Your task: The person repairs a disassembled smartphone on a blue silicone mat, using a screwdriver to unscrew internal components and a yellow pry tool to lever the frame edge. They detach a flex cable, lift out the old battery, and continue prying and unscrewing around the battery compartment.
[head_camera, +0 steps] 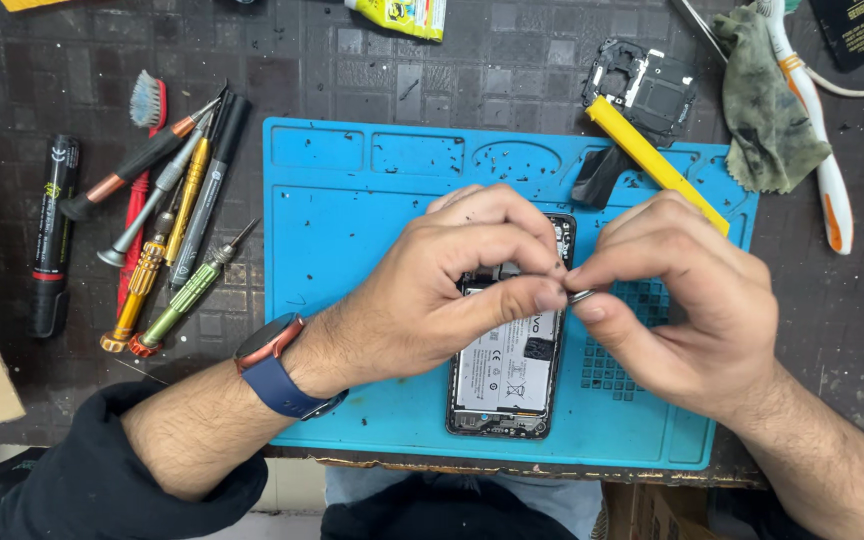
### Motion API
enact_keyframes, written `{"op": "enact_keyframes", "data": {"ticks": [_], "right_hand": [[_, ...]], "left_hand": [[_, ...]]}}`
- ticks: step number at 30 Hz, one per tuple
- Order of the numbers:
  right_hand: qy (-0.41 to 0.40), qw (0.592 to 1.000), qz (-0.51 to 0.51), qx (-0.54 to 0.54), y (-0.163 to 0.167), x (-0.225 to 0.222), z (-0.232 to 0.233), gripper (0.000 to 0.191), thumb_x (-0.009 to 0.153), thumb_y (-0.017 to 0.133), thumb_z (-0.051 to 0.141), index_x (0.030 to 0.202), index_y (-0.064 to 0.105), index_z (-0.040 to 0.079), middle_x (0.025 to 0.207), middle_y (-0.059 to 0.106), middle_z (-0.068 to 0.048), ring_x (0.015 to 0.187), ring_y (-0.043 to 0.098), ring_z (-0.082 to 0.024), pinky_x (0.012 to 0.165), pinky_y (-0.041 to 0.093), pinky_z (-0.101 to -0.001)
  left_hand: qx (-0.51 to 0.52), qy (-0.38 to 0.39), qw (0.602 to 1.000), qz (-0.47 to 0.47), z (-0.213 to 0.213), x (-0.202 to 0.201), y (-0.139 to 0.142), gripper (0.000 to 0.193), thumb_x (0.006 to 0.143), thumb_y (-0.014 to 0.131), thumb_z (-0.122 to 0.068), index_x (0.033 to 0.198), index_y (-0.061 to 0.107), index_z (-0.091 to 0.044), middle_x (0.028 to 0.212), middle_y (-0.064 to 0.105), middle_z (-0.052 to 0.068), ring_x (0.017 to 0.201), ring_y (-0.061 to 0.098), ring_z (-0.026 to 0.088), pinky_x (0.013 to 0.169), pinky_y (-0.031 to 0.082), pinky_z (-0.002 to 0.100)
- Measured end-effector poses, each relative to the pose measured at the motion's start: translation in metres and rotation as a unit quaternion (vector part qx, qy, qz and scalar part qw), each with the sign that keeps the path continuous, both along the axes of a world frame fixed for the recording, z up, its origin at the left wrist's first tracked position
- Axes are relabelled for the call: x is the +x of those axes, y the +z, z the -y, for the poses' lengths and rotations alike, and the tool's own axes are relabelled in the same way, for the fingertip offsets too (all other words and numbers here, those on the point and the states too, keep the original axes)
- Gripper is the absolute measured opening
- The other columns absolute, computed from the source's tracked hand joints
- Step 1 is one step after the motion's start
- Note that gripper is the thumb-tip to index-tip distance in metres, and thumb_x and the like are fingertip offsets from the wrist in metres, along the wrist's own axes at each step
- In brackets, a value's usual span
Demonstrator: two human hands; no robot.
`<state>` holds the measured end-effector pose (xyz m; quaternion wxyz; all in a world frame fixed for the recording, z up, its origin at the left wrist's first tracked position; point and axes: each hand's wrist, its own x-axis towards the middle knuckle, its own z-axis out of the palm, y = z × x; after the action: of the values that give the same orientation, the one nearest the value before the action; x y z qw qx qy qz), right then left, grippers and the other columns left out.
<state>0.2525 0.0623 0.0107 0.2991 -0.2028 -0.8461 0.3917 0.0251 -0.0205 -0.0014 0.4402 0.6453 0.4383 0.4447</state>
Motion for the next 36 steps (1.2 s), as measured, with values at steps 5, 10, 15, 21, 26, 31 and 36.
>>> {"op": "enact_keyframes", "data": {"ticks": [5,10,15,21,26,31,36], "right_hand": [[-0.028,0.999,0.006,-0.036,-0.0028,0.0055,0.0006,0.016,0.094,0.074,0.008,0.102,0.062,0.002,0.095,0.067,-0.008,0.088,0.066,-0.016,0.076,0.054,-0.0260],[-0.039,0.997,0.018,-0.065,-0.0049,0.0060,0.0018,0.016,0.096,0.075,0.006,0.102,0.061,0.000,0.091,0.069,-0.008,0.083,0.067,-0.013,0.075,0.054,-0.0243],[-0.054,0.995,0.022,-0.082,-0.0055,0.0063,0.0030,0.015,0.095,0.073,0.005,0.098,0.059,0.000,0.091,0.069,-0.008,0.084,0.067,-0.013,0.073,0.054,-0.0232],[-0.059,0.995,0.026,-0.075,-0.0047,0.0051,0.0038,0.016,0.093,0.075,0.005,0.095,0.060,0.001,0.090,0.069,-0.008,0.079,0.067,-0.013,0.071,0.053,-0.0242],[-0.057,0.996,0.037,-0.050,-0.0049,0.0030,0.0052,0.018,0.092,0.077,0.006,0.095,0.060,0.001,0.087,0.068,-0.006,0.076,0.066,-0.013,0.066,0.053,-0.0231],[-0.059,0.996,0.044,-0.051,-0.0056,0.0033,0.0065,0.020,0.088,0.079,0.006,0.092,0.060,0.001,0.084,0.068,-0.006,0.077,0.067,-0.014,0.068,0.052,-0.0260],[-0.050,0.997,0.049,-0.029,-0.0069,0.0010,0.0090,0.021,0.090,0.080,0.006,0.093,0.060,0.002,0.087,0.068,-0.006,0.075,0.067,-0.013,0.065,0.053,-0.0240]], "left_hand": [[-0.037,0.017,0.997,0.064,0.0015,0.0001,0.0012,0.019,0.106,0.065,-0.026,0.110,0.068,-0.007,0.110,0.067,0.002,0.107,0.066,0.015,0.098,0.055,0.031],[-0.010,0.029,0.998,0.055,0.0032,0.0015,0.0029,0.013,0.106,0.072,-0.017,0.109,0.068,-0.005,0.109,0.068,0.003,0.107,0.068,0.014,0.097,0.056,0.028],[-0.018,0.048,0.998,0.036,0.0046,0.0031,0.0032,0.012,0.102,0.074,-0.013,0.111,0.070,-0.006,0.106,0.069,0.003,0.103,0.067,0.014,0.092,0.056,0.028],[-0.006,0.064,0.998,0.027,0.0051,0.0065,0.0041,0.012,0.101,0.075,-0.013,0.110,0.070,-0.007,0.106,0.069,0.003,0.102,0.069,0.014,0.090,0.057,0.027],[0.023,0.076,0.997,-0.016,0.0049,0.0058,0.0045,0.010,0.099,0.076,-0.012,0.105,0.069,-0.007,0.104,0.069,0.002,0.101,0.069,0.015,0.092,0.056,0.029],[0.044,0.086,0.995,-0.032,0.0066,0.0070,0.0016,0.012,0.097,0.077,-0.010,0.103,0.067,-0.007,0.103,0.069,0.001,0.101,0.068,0.016,0.092,0.055,0.029],[0.064,0.101,0.991,-0.065,0.0059,0.0080,0.0024,0.018,0.093,0.080,-0.011,0.104,0.067,-0.007,0.100,0.069,0.001,0.097,0.067,0.016,0.090,0.053,0.031]]}}
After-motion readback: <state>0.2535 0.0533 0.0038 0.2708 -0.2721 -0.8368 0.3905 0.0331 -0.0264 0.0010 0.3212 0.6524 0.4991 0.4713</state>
